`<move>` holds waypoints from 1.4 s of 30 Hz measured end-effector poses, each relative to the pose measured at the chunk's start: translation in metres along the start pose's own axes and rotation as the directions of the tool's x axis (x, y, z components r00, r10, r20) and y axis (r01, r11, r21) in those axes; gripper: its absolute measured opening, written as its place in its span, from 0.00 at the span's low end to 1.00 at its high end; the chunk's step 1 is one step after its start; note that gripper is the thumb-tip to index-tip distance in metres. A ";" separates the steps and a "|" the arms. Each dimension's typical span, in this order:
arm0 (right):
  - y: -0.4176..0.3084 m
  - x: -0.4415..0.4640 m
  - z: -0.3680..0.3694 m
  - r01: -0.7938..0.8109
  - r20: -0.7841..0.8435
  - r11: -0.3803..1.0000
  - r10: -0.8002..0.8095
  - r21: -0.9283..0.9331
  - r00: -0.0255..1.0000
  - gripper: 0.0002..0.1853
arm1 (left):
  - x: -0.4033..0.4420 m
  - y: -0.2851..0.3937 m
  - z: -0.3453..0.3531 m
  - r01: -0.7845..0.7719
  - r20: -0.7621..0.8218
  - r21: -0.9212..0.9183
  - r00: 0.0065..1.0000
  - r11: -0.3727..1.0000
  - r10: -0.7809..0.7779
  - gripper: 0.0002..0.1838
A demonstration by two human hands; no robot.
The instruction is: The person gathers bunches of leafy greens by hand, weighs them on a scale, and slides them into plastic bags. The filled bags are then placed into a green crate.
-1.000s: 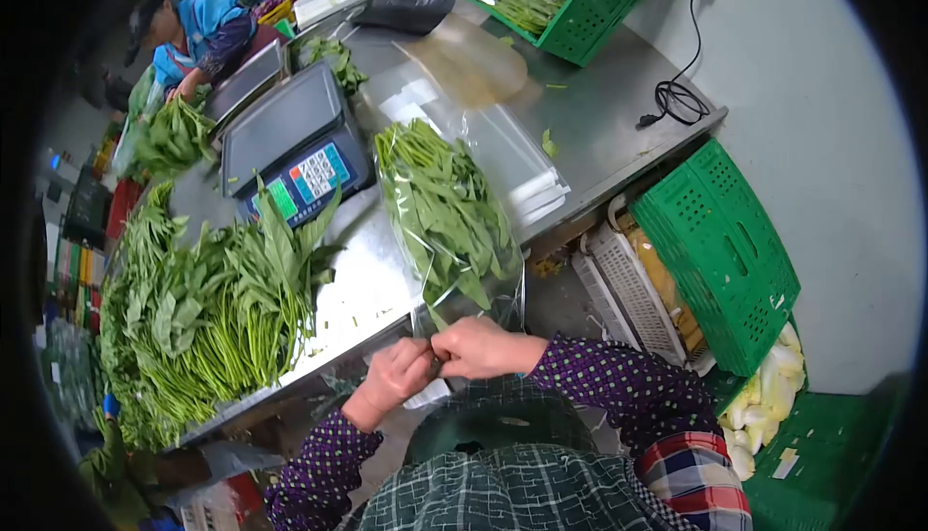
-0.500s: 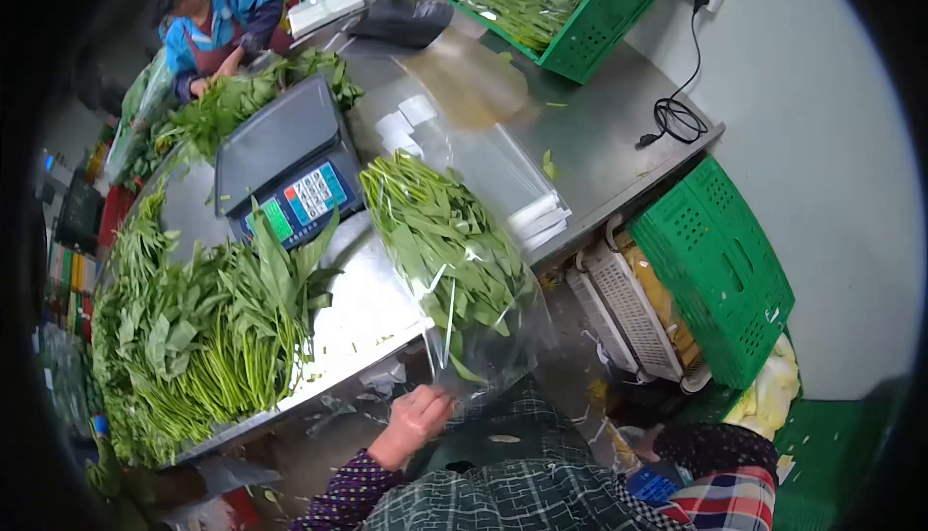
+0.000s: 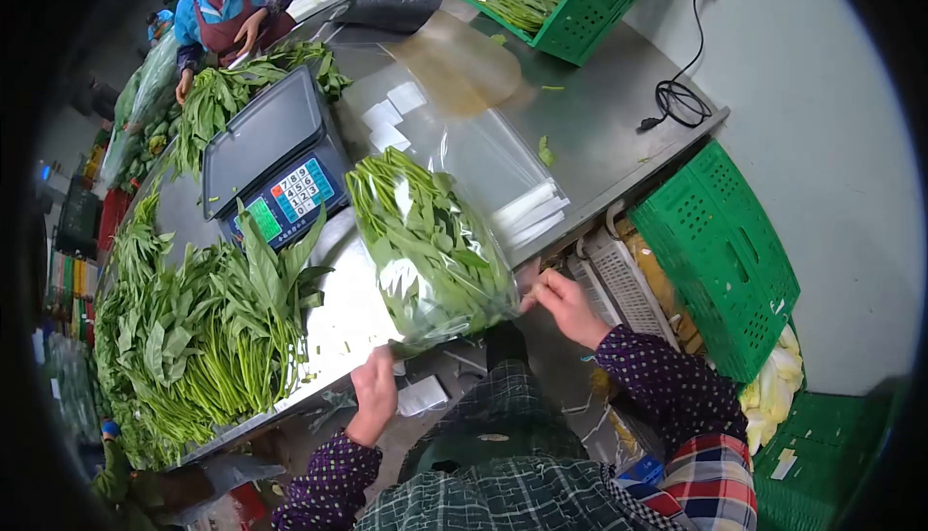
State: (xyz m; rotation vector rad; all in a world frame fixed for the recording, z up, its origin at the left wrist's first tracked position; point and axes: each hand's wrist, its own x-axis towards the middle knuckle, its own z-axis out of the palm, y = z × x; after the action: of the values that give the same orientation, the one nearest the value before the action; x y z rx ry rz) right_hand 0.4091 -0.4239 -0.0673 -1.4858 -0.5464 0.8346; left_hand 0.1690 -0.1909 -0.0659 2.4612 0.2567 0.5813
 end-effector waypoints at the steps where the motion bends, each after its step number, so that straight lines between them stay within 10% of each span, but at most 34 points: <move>1: -0.005 0.002 0.007 0.012 -0.043 0.996 -0.008 0.088 0.999 0.08 | 0.004 0.009 -0.002 0.323 -0.064 -0.283 0.933 0.903 -0.354 0.10; 2: -0.003 0.003 0.015 0.005 -0.038 0.996 -0.002 0.090 0.999 0.08 | 0.007 0.015 -0.001 0.546 -0.028 -0.549 0.745 0.633 -0.667 0.15; 6: 0.007 0.036 0.038 0.174 -0.315 0.938 -0.270 -0.299 0.910 0.14 | 0.021 0.018 0.004 0.624 0.036 -0.645 0.601 0.441 -0.798 0.22; 11: -0.002 0.064 0.048 -0.095 -0.236 0.502 -0.224 -0.859 0.946 0.11 | 0.032 -0.006 0.001 0.873 0.315 -0.421 0.396 0.247 -0.862 0.24; 12: -0.004 0.062 0.046 -0.129 -0.253 0.510 -0.182 -0.850 0.950 0.10 | 0.023 -0.016 0.008 0.807 0.111 -0.123 0.590 0.578 -0.800 0.20; 14: 0.002 0.054 0.027 0.060 -0.164 0.471 -0.420 -0.880 0.893 0.12 | 0.013 0.003 0.001 0.653 -0.124 -0.021 0.749 0.757 -0.651 0.19; 16: -0.003 0.046 0.004 0.307 0.189 0.161 -0.507 -0.938 0.841 0.23 | 0.039 0.032 -0.046 -0.031 -0.291 0.399 0.943 0.916 0.159 0.20; 17: -0.016 0.040 0.006 0.347 0.265 0.149 -0.401 -0.926 0.877 0.29 | 0.020 0.020 -0.034 0.032 -0.172 0.228 0.985 0.973 0.008 0.33; 19: -0.011 0.041 0.014 0.412 0.313 0.222 -0.374 -0.884 0.873 0.28 | -0.012 -0.004 -0.012 0.120 -0.022 0.063 0.993 0.991 -0.119 0.46; 22: -0.037 0.073 0.020 0.461 0.268 0.364 -0.469 -0.809 0.842 0.25 | 0.021 -0.024 -0.015 -0.052 0.120 0.394 0.993 0.918 0.005 0.39; 25: -0.120 0.118 0.020 0.717 0.295 0.464 -0.689 -0.520 0.661 0.26 | 0.075 -0.033 -0.043 -0.002 -0.159 -0.058 0.987 0.998 -0.008 0.14; 26: -0.160 0.126 0.019 0.716 0.289 0.463 -0.694 -0.522 0.659 0.26 | 0.118 -0.019 -0.079 -0.206 -0.404 -0.047 0.899 0.978 0.170 0.06; 28: -0.215 0.139 0.017 0.540 0.262 0.793 -0.478 -0.283 0.839 0.31 | 0.167 -0.006 -0.123 0.186 -0.203 -0.556 0.915 0.810 -0.349 0.13; 29: -0.214 0.151 0.016 0.548 0.253 0.787 -0.490 -0.284 0.834 0.31 | 0.202 0.036 -0.147 0.213 -0.208 -0.673 0.865 0.709 -0.457 0.19; 31: -0.202 0.178 0.013 -0.046 0.501 0.999 0.039 0.002 0.865 0.38 | 0.231 0.031 -0.147 0.194 -0.247 -0.608 0.875 0.770 -0.416 0.15; 34: -0.215 0.204 0.027 0.093 0.323 0.985 -0.137 0.147 0.937 0.38 | 0.257 0.045 -0.153 0.465 -0.094 -0.568 0.783 0.679 -0.615 0.13; 37: -0.344 0.208 -0.022 0.399 0.010 0.903 -0.403 -0.160 0.915 0.27 | 0.260 0.025 -0.150 0.306 -0.164 -0.743 0.780 0.595 -0.605 0.17; 38: -0.349 0.250 -0.055 0.420 -0.144 0.863 -0.471 -0.282 0.871 0.20 | 0.257 0.017 -0.151 0.309 -0.181 -0.739 0.765 0.599 -0.618 0.17; 39: -0.378 0.266 -0.071 0.727 -0.272 0.669 -0.737 -0.154 0.619 0.19 | 0.255 0.013 -0.147 0.329 -0.209 -0.719 0.737 0.612 -0.642 0.17; 41: -0.408 0.323 -0.124 0.777 -0.563 0.578 -0.739 -0.248 0.370 0.26 | 0.254 0.014 -0.140 0.401 -0.209 -0.697 0.680 0.595 -0.703 0.18; 42: -0.426 0.330 -0.128 0.803 -0.691 0.593 -0.602 -0.052 0.400 0.36 | 0.249 0.002 -0.129 0.390 -0.173 -0.742 0.673 0.545 -0.719 0.18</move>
State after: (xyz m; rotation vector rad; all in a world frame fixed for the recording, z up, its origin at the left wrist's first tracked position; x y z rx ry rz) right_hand 0.7754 -0.2097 0.2882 -0.9813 -0.4307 -0.3262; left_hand 0.3303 -0.0510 0.1162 1.3733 0.8711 0.7831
